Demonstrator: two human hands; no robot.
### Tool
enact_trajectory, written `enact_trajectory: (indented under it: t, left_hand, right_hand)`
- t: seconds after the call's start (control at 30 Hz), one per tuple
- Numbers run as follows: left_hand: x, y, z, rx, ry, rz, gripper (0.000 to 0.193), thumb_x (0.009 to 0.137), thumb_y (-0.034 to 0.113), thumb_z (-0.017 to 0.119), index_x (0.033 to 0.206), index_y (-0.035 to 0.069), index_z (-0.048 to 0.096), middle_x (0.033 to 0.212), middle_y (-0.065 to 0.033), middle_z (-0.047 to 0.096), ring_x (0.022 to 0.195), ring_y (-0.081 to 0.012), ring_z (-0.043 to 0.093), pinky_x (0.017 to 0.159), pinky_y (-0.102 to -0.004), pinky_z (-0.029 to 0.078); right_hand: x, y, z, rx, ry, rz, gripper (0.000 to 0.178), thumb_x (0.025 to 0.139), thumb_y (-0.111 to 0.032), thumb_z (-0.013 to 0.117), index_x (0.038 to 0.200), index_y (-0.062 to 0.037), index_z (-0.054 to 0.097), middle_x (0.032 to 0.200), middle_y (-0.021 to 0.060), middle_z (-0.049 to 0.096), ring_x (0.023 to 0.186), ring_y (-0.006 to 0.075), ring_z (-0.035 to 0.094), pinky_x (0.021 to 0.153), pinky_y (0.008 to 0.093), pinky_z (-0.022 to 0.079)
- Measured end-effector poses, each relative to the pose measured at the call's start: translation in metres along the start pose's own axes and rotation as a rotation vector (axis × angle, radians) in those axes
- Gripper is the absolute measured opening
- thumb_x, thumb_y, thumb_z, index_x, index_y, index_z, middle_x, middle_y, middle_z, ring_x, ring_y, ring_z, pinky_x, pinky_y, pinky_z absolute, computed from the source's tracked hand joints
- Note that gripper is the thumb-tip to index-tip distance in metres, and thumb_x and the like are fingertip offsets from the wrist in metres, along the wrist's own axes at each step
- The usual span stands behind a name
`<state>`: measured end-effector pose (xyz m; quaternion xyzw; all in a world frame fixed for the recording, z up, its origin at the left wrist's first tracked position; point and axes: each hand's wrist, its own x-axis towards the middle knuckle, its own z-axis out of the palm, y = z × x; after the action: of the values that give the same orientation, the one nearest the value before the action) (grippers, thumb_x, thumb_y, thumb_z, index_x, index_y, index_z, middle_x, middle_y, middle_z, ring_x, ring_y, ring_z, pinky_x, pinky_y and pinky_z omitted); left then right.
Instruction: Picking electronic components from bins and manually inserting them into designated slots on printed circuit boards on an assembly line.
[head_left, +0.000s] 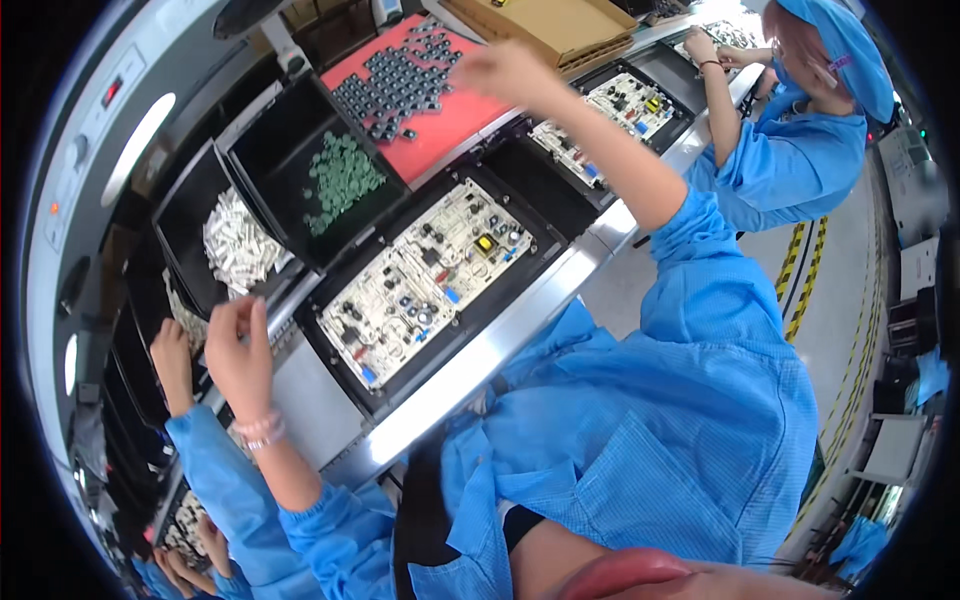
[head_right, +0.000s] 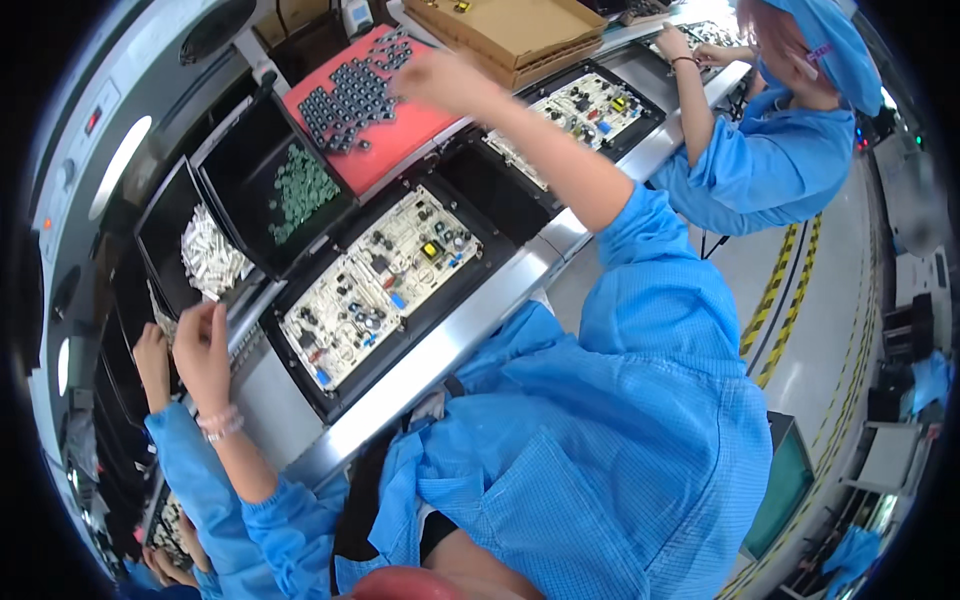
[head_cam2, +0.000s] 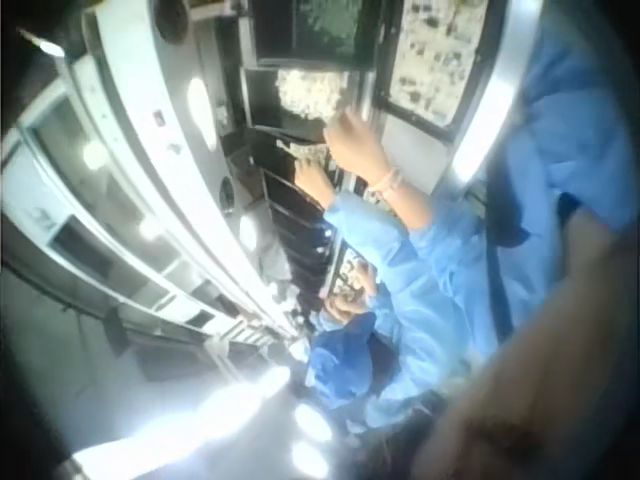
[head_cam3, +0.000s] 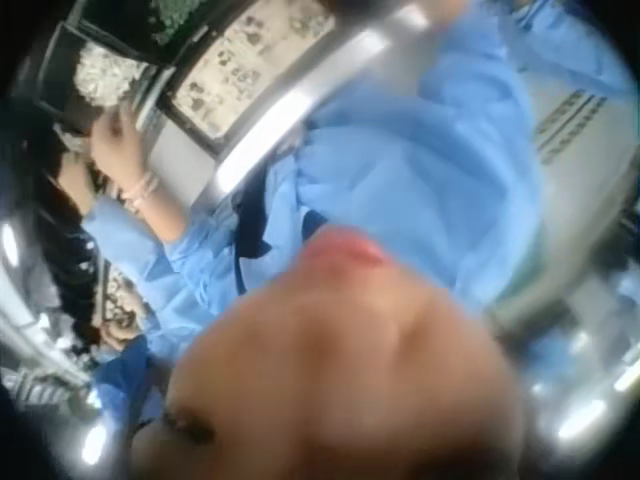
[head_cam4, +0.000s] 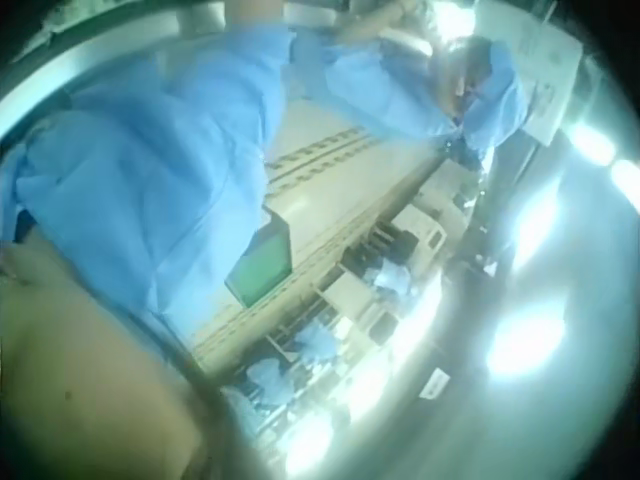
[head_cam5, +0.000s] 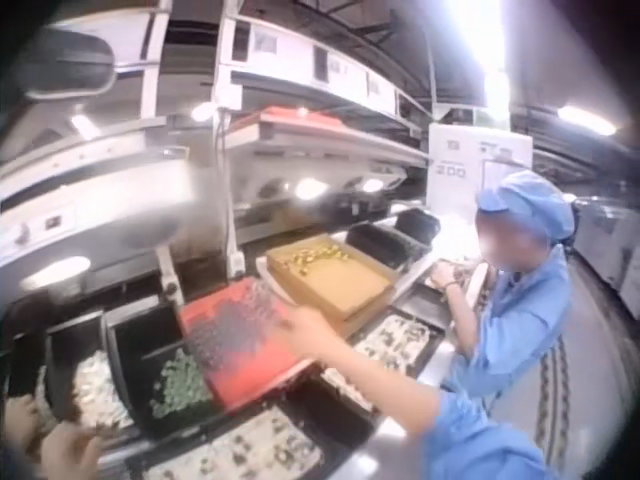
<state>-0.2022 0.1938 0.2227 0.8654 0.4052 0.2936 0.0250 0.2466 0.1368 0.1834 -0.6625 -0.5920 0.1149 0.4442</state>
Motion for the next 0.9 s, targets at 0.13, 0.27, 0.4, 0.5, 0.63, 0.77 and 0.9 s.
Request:
enact_trajectory:
  t: [0.13,0.27,0.4,0.5,0.63,0.77,0.9]
  left_hand:
    - [-0.015,-0.007,-0.009,-0.021,0.051,-0.020,0.012,0.086,0.010,0.069,0.093,0.000,0.067,0.079,-0.0074,0.064,0.065,-0.0153,0.055,0.061,-0.0287,0.045]
    - [-0.013,-0.009,-0.007,-0.032,0.004,-0.081,0.014,0.090,0.011,0.067,0.097,-0.001,0.068,0.082,-0.0047,0.067,0.070,-0.0106,0.056,0.064,-0.0250,0.045]
    - [-0.006,0.003,-0.002,-0.067,-0.006,-0.044,0.013,0.089,0.010,0.067,0.097,-0.001,0.068,0.079,-0.0046,0.066,0.066,-0.0101,0.056,0.061,-0.0247,0.044]
    - [-0.008,0.015,-0.003,-0.061,0.029,0.009,0.009,0.085,0.007,0.068,0.092,0.001,0.068,0.074,-0.0071,0.062,0.061,-0.0159,0.059,0.057,-0.0288,0.045]
    - [-0.003,0.016,-0.001,-0.070,-0.016,0.031,0.008,0.085,0.007,0.068,0.090,0.001,0.068,0.074,-0.0073,0.062,0.060,-0.0164,0.057,0.056,-0.0290,0.044]
    - [-0.004,0.013,0.000,-0.104,0.011,0.063,0.008,0.085,0.007,0.068,0.090,0.001,0.068,0.074,-0.0076,0.062,0.060,-0.0165,0.057,0.055,-0.0289,0.044]
    - [-0.009,0.017,-0.004,-0.091,-0.021,0.042,0.010,0.086,0.008,0.067,0.092,0.001,0.068,0.076,-0.0065,0.065,0.062,-0.0136,0.058,0.055,-0.0267,0.044]
  right_hand:
    - [0.031,0.148,-0.107,-0.514,0.576,0.409,0.047,0.090,-0.042,0.056,0.097,0.0028,0.069,0.084,0.0210,0.071,0.085,0.0334,0.070,0.075,0.0467,0.055]
    - [0.043,0.226,-0.127,0.007,0.612,0.711,0.043,0.085,-0.039,0.067,0.110,-0.0050,0.060,0.069,0.0023,0.061,0.065,0.0197,0.063,0.052,0.0318,0.054]
    - [0.060,0.236,-0.124,0.055,0.717,1.028,0.039,0.084,-0.036,0.067,0.108,-0.0055,0.058,0.068,0.0044,0.062,0.064,0.0161,0.064,0.052,0.0290,0.054]
    - [0.054,0.206,-0.112,0.305,0.776,0.923,0.041,0.084,-0.028,0.067,0.113,-0.0017,0.056,0.086,0.0115,0.061,0.072,0.0222,0.066,0.056,0.0330,0.056]
    - [0.043,0.182,-0.148,0.611,0.891,0.785,0.044,0.084,-0.018,0.066,0.119,0.0034,0.053,0.111,0.0209,0.060,0.083,0.0302,0.068,0.060,0.0382,0.059]
    - [0.052,0.201,-0.143,0.986,0.856,0.722,0.044,0.085,-0.010,0.060,0.126,-0.0026,0.049,0.125,0.0208,0.054,0.107,0.0353,0.061,0.085,0.0542,0.054]
    - [0.064,0.187,-0.103,1.284,0.981,0.629,0.054,0.082,0.003,0.048,0.135,-0.0046,0.039,0.129,0.0194,0.050,0.115,0.0358,0.055,0.091,0.0615,0.048]
